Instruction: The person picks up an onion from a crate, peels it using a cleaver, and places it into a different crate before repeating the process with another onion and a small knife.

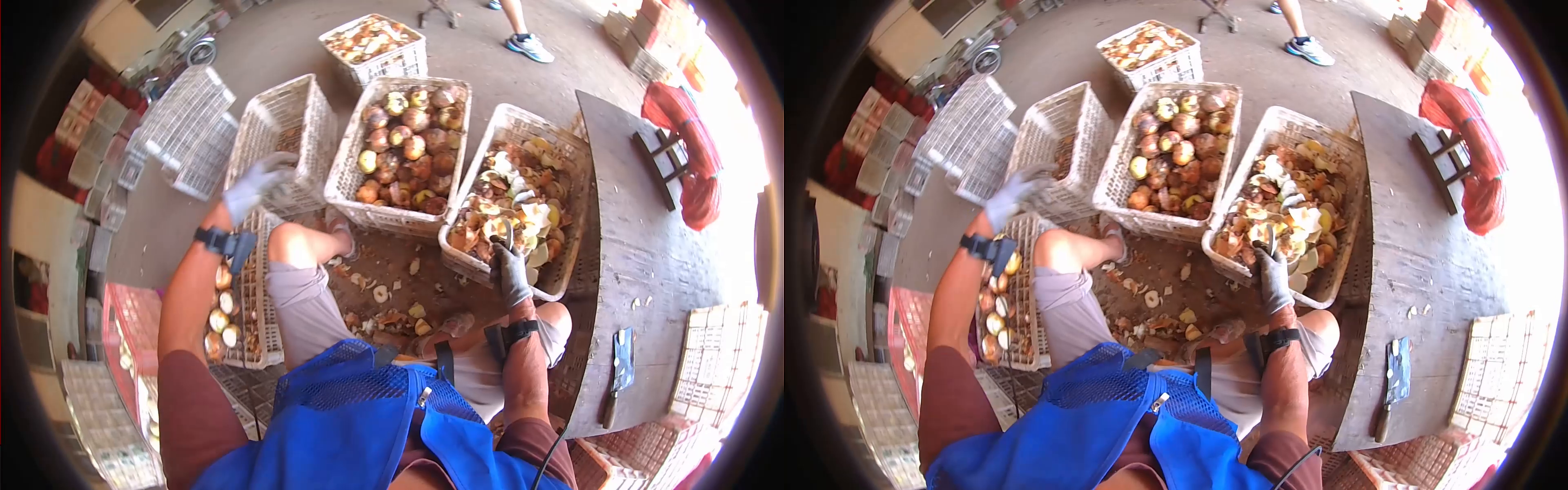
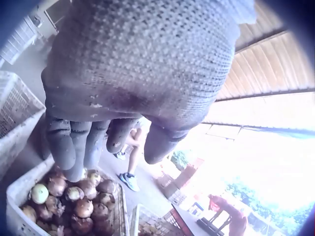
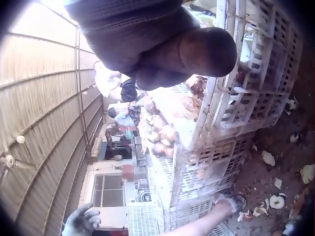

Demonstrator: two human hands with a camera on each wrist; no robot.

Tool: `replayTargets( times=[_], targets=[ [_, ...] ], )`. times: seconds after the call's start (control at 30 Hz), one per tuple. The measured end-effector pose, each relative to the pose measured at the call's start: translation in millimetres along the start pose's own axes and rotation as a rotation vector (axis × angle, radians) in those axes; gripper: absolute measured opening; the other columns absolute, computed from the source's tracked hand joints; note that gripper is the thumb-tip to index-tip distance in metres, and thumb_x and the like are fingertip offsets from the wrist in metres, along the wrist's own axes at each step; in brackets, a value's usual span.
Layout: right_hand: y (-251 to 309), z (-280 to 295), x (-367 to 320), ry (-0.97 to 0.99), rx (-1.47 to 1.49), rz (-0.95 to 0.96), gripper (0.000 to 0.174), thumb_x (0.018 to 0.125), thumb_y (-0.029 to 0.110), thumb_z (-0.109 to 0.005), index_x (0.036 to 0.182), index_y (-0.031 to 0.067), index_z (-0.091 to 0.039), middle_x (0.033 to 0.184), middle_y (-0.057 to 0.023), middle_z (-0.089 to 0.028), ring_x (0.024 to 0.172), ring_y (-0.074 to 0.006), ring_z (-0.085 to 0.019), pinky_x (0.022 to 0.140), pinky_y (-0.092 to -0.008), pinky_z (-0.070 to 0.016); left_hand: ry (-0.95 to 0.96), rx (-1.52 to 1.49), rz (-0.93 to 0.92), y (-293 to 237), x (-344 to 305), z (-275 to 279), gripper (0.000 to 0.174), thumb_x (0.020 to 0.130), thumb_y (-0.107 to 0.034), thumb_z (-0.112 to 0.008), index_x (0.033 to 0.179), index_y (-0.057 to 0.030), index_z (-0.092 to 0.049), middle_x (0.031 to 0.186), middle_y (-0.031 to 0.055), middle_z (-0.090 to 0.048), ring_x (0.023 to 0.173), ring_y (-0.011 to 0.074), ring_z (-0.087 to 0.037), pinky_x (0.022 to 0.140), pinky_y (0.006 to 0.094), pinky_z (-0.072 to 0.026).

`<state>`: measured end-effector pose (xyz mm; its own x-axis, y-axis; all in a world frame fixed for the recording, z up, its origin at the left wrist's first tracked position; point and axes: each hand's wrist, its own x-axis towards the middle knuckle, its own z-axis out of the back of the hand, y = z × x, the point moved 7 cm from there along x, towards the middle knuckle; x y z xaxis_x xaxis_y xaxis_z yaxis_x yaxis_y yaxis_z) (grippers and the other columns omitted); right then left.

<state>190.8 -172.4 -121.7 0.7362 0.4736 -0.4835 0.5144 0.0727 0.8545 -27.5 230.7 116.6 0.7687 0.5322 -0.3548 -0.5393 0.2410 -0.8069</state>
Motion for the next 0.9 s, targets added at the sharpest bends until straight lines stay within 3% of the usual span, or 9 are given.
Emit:
replayTargets(
  times=[0.13,0.23,0.43,0.47,0.53,0.6,0.73,0.8,0.9],
  targets=[
    [-14,22,21,-0.032,0.027,0.042,0.023,0.091,0.022,-0.057,0.108,0.0081,-0.062,0.058,0.0037,-0.049,0.041,-0.0072,-0.040,0.037,-0.0217,-0.0314,0.234,0.285,-0.146,-12,95,-69,0.049,0.084,-0.034,-0.070,0.126,-0.0125,-0.054,0.095,0.0014,-0.065,0.069,0.0082,-0.060,0.055,0.0243,-0.0486],
    [-31,30,39,-0.053,0.033,-0.012,0.019,0.091,0.022,-0.057,0.105,0.0113,-0.063,0.057,0.0064,-0.045,0.044,-0.0059,-0.039,0.040,-0.0204,-0.0298,0.180,0.105,-0.090,5,105,-18,0.047,0.084,-0.037,-0.069,0.123,-0.0134,-0.057,0.095,0.0002,-0.064,0.071,0.0075,-0.058,0.054,0.0221,-0.0450],
    [-18,5,32,0.050,0.030,-0.073,0.030,0.092,0.022,-0.056,0.119,0.0087,-0.060,0.058,0.0070,-0.042,0.044,-0.0050,-0.037,0.041,-0.0200,-0.0293,-0.448,0.431,0.029,187,-32,176,0.043,0.089,-0.035,-0.062,0.119,-0.0039,-0.061,0.108,0.0084,-0.066,0.089,0.0183,-0.061,0.081,0.0314,-0.0479],
    [-20,4,33,0.053,0.014,-0.088,0.032,0.092,0.022,-0.056,0.122,0.0081,-0.059,0.058,0.0069,-0.042,0.044,-0.0049,-0.037,0.041,-0.0200,-0.0295,-0.503,0.366,0.211,237,-69,198,0.041,0.089,-0.032,-0.061,0.116,-0.0011,-0.061,0.112,0.0114,-0.065,0.096,0.0214,-0.060,0.090,0.0318,-0.0446],
    [-14,-7,27,0.047,0.023,-0.091,0.032,0.092,0.022,-0.057,0.121,0.0088,-0.059,0.058,0.0071,-0.041,0.043,-0.0042,-0.035,0.040,-0.0191,-0.0285,-0.654,0.173,0.599,305,-150,207,0.040,0.087,-0.032,-0.064,0.110,0.0001,-0.063,0.100,0.0097,-0.067,0.086,0.0168,-0.060,0.075,0.0321,-0.0490],
    [-11,-15,21,0.010,0.024,-0.136,0.031,0.091,0.022,-0.057,0.120,0.0101,-0.060,0.057,0.0073,-0.040,0.042,-0.0038,-0.033,0.038,-0.0189,-0.0269,-0.782,0.074,0.612,370,-219,207,0.035,0.085,-0.029,-0.067,0.110,-0.0043,-0.063,0.086,0.0050,-0.066,0.070,0.0138,-0.060,0.061,0.0300,-0.0484],
    [-17,-16,19,-0.032,-0.067,-0.130,0.032,0.091,0.022,-0.057,0.121,0.0123,-0.058,0.058,0.0080,-0.037,0.042,-0.0032,-0.031,0.037,-0.0185,-0.0265,-0.862,0.193,0.726,440,-290,174,0.043,0.080,-0.033,-0.071,0.114,-0.0086,-0.060,0.090,0.0051,-0.064,0.068,0.0158,-0.060,0.063,0.0328,-0.0489],
    [-24,-11,23,-0.027,-0.083,-0.121,0.033,0.092,0.023,-0.055,0.123,0.0129,-0.058,0.059,0.0080,-0.038,0.042,-0.0033,-0.031,0.037,-0.0184,-0.0269,-0.828,0.410,0.785,453,-309,163,0.064,0.075,-0.033,-0.075,0.127,-0.0041,-0.053,0.119,0.0183,-0.061,0.112,0.0296,-0.058,0.094,0.0347,-0.0449],
    [-32,-3,27,-0.063,-0.079,-0.107,0.034,0.092,0.025,-0.055,0.124,0.0134,-0.057,0.062,0.0084,-0.039,0.044,-0.0029,-0.033,0.038,-0.0178,-0.0280,-0.775,0.557,0.908,487,-316,158,0.071,0.073,-0.039,-0.074,0.133,-0.0103,-0.048,0.129,0.0176,-0.055,0.117,0.0339,-0.054,0.097,0.0375,-0.0433]
  ],
)
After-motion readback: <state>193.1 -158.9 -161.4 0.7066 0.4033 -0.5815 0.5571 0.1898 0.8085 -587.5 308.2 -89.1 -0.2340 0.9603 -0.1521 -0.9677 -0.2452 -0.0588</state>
